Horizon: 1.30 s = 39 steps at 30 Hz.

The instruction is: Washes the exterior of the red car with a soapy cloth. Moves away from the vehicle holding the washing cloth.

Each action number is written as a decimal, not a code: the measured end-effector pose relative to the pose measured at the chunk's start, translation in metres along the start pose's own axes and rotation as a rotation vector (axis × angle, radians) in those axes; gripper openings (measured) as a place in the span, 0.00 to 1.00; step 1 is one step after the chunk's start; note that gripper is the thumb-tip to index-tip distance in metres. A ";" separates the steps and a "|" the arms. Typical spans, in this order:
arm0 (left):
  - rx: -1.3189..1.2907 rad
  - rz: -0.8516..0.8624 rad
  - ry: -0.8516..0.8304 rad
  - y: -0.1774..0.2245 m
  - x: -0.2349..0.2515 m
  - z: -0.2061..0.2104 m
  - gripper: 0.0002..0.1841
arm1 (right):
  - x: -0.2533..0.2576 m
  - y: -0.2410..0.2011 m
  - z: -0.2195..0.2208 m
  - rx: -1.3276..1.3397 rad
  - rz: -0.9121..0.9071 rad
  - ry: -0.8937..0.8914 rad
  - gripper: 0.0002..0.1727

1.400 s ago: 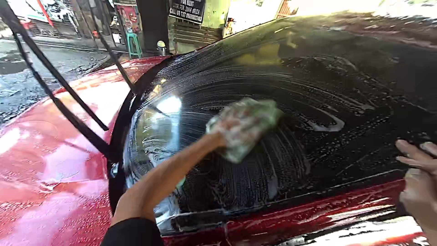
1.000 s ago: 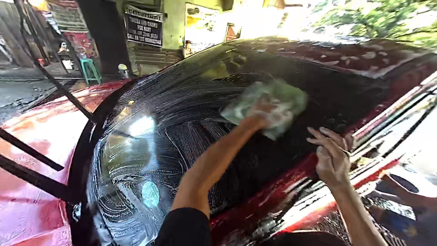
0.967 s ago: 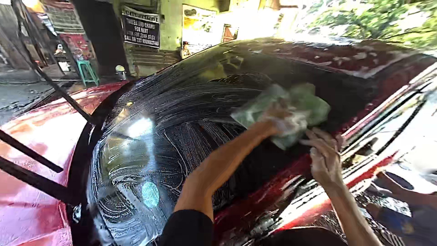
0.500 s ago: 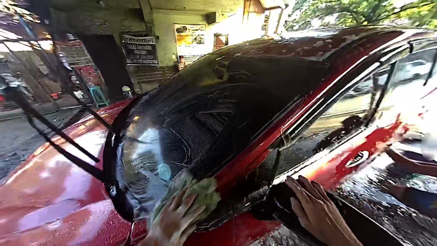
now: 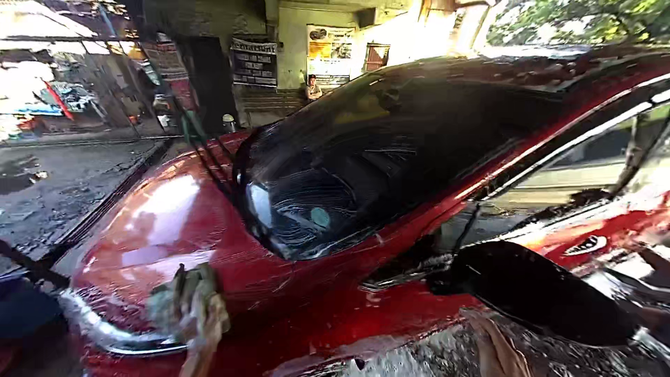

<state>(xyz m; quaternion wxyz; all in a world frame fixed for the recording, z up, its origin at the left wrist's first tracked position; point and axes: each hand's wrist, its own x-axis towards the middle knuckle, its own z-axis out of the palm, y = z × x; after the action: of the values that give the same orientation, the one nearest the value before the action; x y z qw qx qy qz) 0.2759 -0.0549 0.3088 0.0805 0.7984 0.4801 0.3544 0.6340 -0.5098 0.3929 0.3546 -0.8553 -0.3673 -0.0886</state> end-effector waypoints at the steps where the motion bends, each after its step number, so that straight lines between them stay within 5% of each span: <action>1: -0.027 0.048 0.034 -0.007 0.000 0.007 0.38 | -0.003 -0.026 0.021 0.017 -0.034 -0.031 0.25; 5: -0.079 0.412 -0.064 -0.104 0.030 -0.003 0.30 | -0.018 -0.139 0.132 0.071 -0.227 -0.241 0.28; 10: -0.138 -0.038 -0.220 -0.290 0.089 -0.049 0.34 | -0.051 -0.308 0.241 -0.001 -0.425 -0.474 0.24; 12: -0.096 -0.116 -0.213 -0.316 0.111 -0.060 0.29 | -0.055 -0.363 0.284 0.002 -0.491 -0.601 0.23; 14: -0.155 -0.143 -0.211 -0.295 0.113 -0.083 0.25 | -0.053 -0.407 0.326 0.031 -0.558 -0.700 0.24; 15: -0.100 -0.184 -0.611 -0.274 0.121 -0.126 0.31 | -0.048 -0.428 0.347 0.029 -0.597 -0.701 0.24; 19: -0.229 0.184 -0.148 -0.326 0.098 -0.050 0.53 | -0.018 -0.515 0.433 0.034 -0.621 -0.562 0.27; 23: -0.192 0.145 -0.112 -0.418 0.175 -0.028 0.38 | -0.002 -0.563 0.523 0.006 -0.576 -0.503 0.24; 26: -0.221 0.045 -0.194 -0.501 0.248 -0.018 0.36 | 0.000 -0.598 0.592 -0.225 -0.643 -0.363 0.22; 29: -0.327 0.064 -0.263 -0.562 0.288 -0.019 0.37 | 0.018 -0.650 0.653 -0.085 -0.531 -0.375 0.20; 32: -0.434 -0.143 -0.509 -0.573 0.342 -0.052 0.29 | 0.047 -0.697 0.704 0.011 -0.561 -0.465 0.20; 36: -0.253 0.005 -0.678 -0.615 0.415 -0.044 0.26 | 0.091 -0.738 0.772 0.036 -0.632 -0.390 0.18; 39: -0.366 0.091 -0.538 -0.666 0.441 0.000 0.31 | 0.120 -0.787 0.828 -0.048 -0.513 -0.307 0.19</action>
<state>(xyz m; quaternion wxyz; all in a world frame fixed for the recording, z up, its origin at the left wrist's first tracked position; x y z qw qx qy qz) -0.0698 0.6591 0.2119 0.3306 0.8563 0.3337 0.2146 0.0854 0.4906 0.2617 0.2406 -0.7461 -0.6185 -0.0534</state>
